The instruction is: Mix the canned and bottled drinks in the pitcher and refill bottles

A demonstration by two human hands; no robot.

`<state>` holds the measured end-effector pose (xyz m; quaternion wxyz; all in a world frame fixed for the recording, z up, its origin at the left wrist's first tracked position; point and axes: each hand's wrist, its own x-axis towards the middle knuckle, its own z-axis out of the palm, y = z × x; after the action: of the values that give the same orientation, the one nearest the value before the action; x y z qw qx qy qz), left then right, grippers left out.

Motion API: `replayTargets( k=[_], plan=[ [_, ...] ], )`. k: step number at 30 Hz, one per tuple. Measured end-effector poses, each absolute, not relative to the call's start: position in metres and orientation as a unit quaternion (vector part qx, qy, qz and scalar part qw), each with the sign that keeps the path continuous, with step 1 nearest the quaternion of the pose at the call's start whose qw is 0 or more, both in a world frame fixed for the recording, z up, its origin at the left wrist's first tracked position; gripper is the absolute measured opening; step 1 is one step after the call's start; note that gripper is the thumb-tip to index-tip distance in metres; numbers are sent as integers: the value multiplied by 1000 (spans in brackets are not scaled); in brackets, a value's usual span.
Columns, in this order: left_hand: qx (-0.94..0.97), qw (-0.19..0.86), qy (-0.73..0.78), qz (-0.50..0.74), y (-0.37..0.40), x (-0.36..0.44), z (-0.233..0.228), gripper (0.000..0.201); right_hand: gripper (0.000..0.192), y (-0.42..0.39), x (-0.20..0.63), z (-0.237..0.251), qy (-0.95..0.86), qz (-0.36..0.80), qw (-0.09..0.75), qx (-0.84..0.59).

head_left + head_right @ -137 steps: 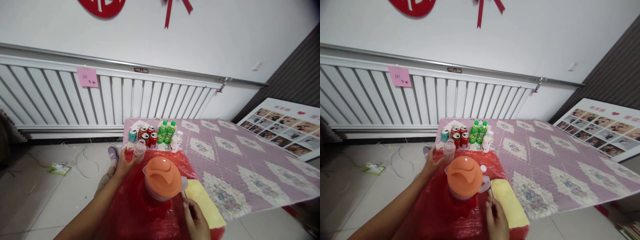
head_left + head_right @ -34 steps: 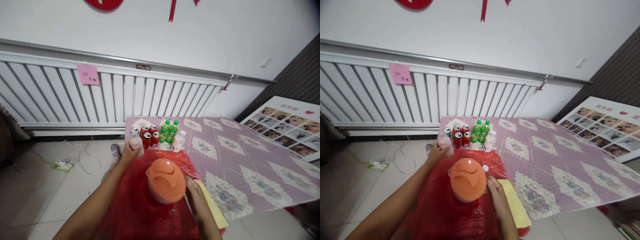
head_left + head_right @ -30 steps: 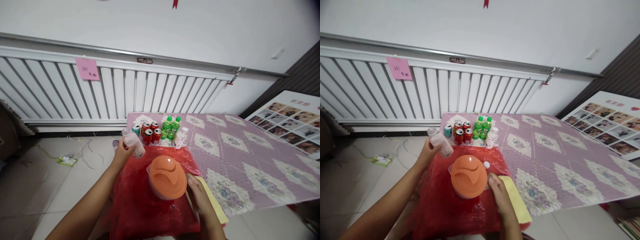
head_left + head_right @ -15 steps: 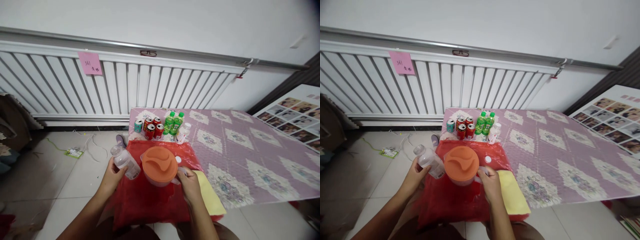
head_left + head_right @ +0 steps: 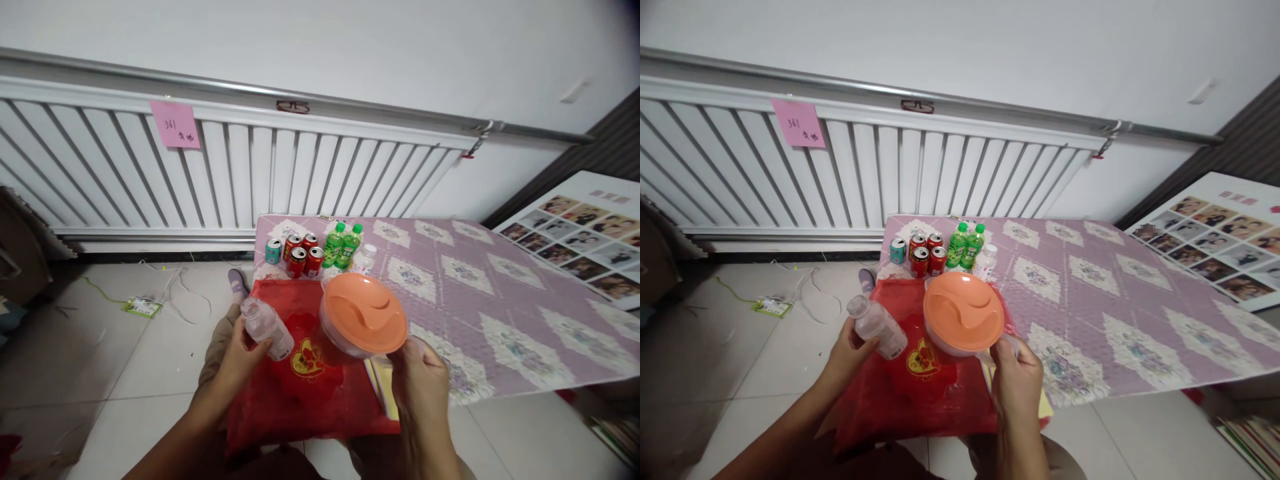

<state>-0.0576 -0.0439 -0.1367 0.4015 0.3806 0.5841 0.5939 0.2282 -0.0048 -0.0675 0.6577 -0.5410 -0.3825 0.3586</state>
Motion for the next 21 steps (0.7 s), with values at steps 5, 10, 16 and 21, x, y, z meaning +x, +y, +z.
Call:
replayTargets(
  k=[5,10,16,21],
  plan=[
    [432,412,582,552,-42,-34,-146,72,25,-15,242,-63,-347,309,684,-562],
    [498,418,560,513,-38,-10,-148,72,20,-24,255,-69,-340,309,682,-569],
    [549,411,546,481,-26,5,-153,73,22,-31,271,-69,-373,304,633,-606],
    [568,415,535,468,-20,5,-153,76,21,-36,277,-55,-405,316,588,-625]
  ],
)
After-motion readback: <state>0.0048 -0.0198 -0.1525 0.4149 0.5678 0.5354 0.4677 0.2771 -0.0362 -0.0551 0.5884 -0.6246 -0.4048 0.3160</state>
